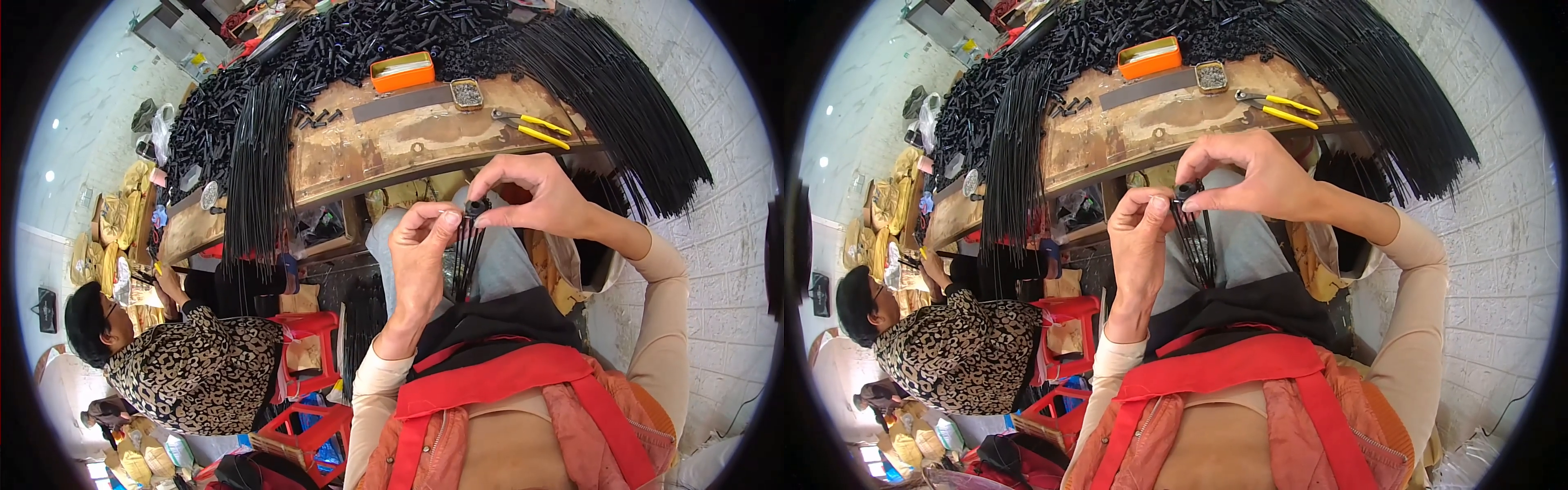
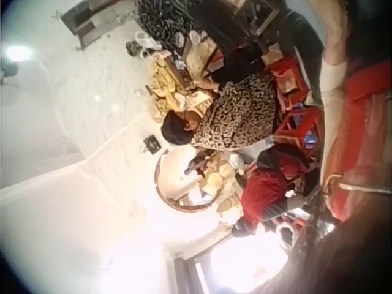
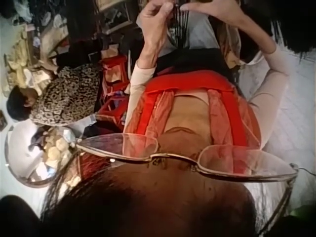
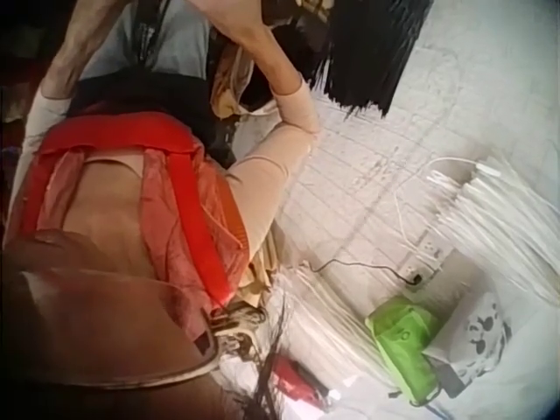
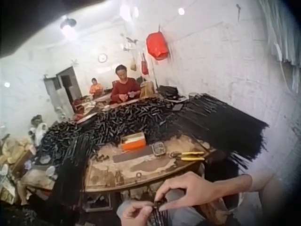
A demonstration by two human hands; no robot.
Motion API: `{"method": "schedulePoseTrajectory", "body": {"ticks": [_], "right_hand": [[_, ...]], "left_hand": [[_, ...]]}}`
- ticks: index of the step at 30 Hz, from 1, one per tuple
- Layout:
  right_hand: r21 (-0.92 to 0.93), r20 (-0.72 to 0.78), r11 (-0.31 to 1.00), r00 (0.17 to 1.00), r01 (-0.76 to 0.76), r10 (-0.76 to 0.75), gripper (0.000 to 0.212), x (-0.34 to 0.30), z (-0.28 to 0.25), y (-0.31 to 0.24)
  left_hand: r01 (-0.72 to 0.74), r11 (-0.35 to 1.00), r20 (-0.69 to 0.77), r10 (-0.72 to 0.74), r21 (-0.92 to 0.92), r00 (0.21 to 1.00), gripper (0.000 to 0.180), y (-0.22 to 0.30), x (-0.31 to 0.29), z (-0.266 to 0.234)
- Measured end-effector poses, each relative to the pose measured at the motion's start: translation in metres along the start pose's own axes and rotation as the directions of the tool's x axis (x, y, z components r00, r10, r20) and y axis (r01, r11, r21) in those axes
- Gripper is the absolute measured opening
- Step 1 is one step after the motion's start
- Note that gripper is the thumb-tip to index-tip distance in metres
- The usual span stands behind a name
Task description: Assembling black plastic components and attaching connector clips at a factory workbench.
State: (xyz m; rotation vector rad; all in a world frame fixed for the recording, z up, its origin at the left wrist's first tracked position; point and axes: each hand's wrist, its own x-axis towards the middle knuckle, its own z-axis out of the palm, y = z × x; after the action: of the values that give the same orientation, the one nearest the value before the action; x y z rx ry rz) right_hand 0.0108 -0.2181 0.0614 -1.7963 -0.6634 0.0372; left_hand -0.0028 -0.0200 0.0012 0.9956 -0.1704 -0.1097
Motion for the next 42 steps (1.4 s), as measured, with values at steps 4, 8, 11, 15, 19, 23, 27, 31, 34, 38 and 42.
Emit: {"method": "schedulePoseTrajectory", "body": {"ticks": [4,8,11,15,19,23,27,31,34,38,42], "right_hand": [[0.108,0.092,0.993,0.994,0.055,-0.065,0.022,0.003,-0.004,0.010],[0.208,0.107,0.978,0.993,0.031,-0.054,0.021,0.006,-0.006,0.008],[0.266,0.095,0.964,0.995,-0.019,-0.006,0.023,0.007,-0.007,0.006],[0.257,0.054,0.966,0.998,0.002,-0.017,0.025,0.006,-0.005,0.006],[0.168,-0.033,0.985,0.999,-0.029,0.035,0.025,-0.001,0.002,0.001],[0.223,-0.027,0.975,0.999,-0.019,0.026,0.024,-0.003,-0.001,0.006],[0.288,0.187,0.958,0.981,0.001,-0.057,0.025,0.002,-0.008,0.006],[0.372,-0.066,0.919,0.984,-0.129,0.164,0.028,0.002,-0.006,0.011],[0.319,-0.160,0.939,0.969,-0.128,0.187,0.028,0.004,0.013,0.007],[0.284,-0.391,0.950,0.920,0.130,-0.009,0.035,0.004,0.041,0.018],[0.678,-0.260,0.728,0.959,0.101,0.109,0.043,0.015,0.061,0.043]], "left_hand": [[0.033,0.999,0.070,-0.032,-0.006,0.997,0.010,0.004,0.001,-0.002],[0.069,0.996,0.126,-0.061,-0.062,0.990,0.009,0.007,0.007,-0.003],[0.037,0.987,0.180,-0.009,-0.157,0.984,0.009,0.012,0.007,0.003],[0.125,0.990,0.190,-0.112,-0.059,0.975,0.012,-0.004,0.007,-0.014],[0.134,0.991,0.219,-0.131,0.003,0.967,0.016,-0.001,0.004,-0.015],[0.123,0.992,0.256,-0.126,0.027,0.959,0.016,0.002,0.007,-0.012],[0.309,0.949,0.444,-0.252,-0.059,0.860,0.018,-0.001,0.018,-0.015],[-0.214,0.890,-0.008,0.238,0.403,0.971,0.027,-0.004,-0.003,0.015],[-0.521,0.548,0.118,0.607,0.655,0.786,0.028,-0.017,-0.002,0.021],[-0.383,0.743,0.029,0.441,0.549,0.897,0.026,-0.008,0.001,0.014],[-0.279,0.941,0.060,0.272,0.193,0.960,0.032,0.027,0.013,-0.010]]}}
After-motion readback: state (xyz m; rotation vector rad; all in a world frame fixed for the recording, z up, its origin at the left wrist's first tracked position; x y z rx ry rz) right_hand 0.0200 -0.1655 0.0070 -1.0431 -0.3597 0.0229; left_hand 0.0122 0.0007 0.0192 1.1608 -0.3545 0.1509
